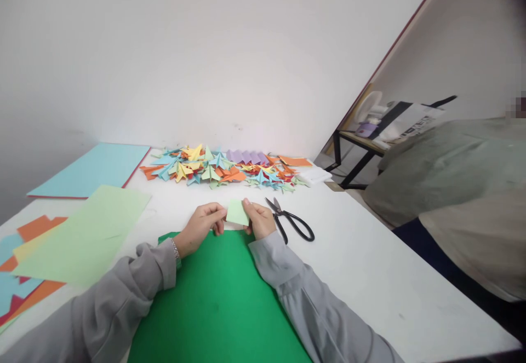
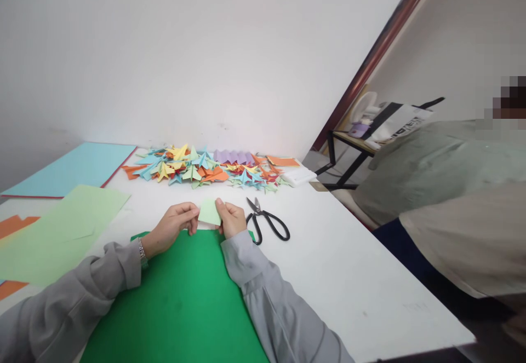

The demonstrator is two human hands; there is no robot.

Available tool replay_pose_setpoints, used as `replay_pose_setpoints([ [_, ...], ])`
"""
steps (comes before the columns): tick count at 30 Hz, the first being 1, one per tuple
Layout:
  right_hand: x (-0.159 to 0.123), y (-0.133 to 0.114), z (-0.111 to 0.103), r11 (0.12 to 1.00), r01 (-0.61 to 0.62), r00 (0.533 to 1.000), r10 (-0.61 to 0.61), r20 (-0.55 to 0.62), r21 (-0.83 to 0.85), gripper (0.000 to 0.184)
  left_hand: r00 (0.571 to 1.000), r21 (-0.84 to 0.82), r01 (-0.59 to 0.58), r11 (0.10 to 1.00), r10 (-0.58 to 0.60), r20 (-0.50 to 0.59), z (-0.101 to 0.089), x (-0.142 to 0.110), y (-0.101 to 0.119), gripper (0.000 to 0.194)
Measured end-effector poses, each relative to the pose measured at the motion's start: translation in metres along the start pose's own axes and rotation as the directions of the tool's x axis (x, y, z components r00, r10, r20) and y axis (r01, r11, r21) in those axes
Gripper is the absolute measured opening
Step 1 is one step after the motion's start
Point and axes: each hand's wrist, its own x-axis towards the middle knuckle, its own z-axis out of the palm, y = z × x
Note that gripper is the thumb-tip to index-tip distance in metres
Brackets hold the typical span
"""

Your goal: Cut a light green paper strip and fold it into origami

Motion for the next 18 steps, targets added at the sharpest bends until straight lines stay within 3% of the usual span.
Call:
replay_pose_setpoints([
  [4, 0.0004, -0.0002, 0.0010, 1.000, -0.021, 0.999, 0.021, 0.035, -0.011, 0.048, 0.998, -0.085, -0.034, 0.996, 0.028, -0.063, 0.0000, -0.0001, 0.0016, 0.028],
  [9, -0.0023, -0.0014, 0.0035, 0.996, -0.053, 0.981, 0.066, 0.184, -0.075, 0.048, 0.998, -0.083, -0.029, 0.996, 0.023, -0.066, 0.0017, -0.0004, 0.0051, 0.030],
  [14, -0.0060, -0.0050, 0.0039, 0.991, 0.042, 0.970, -0.009, 0.245, -0.130, 0.039, 0.990, -0.163, -0.022, 0.986, -0.001, -0.142, 0.0008, 0.0034, 0.0061, 0.025],
  [18, -0.0056, -0.0047, 0.0024, 0.973, 0.125, 0.977, -0.087, 0.195, -0.193, 0.034, 0.982, -0.277, -0.041, 0.960, -0.012, -0.188, 0.0014, 0.0063, 0.0073, 0.023],
])
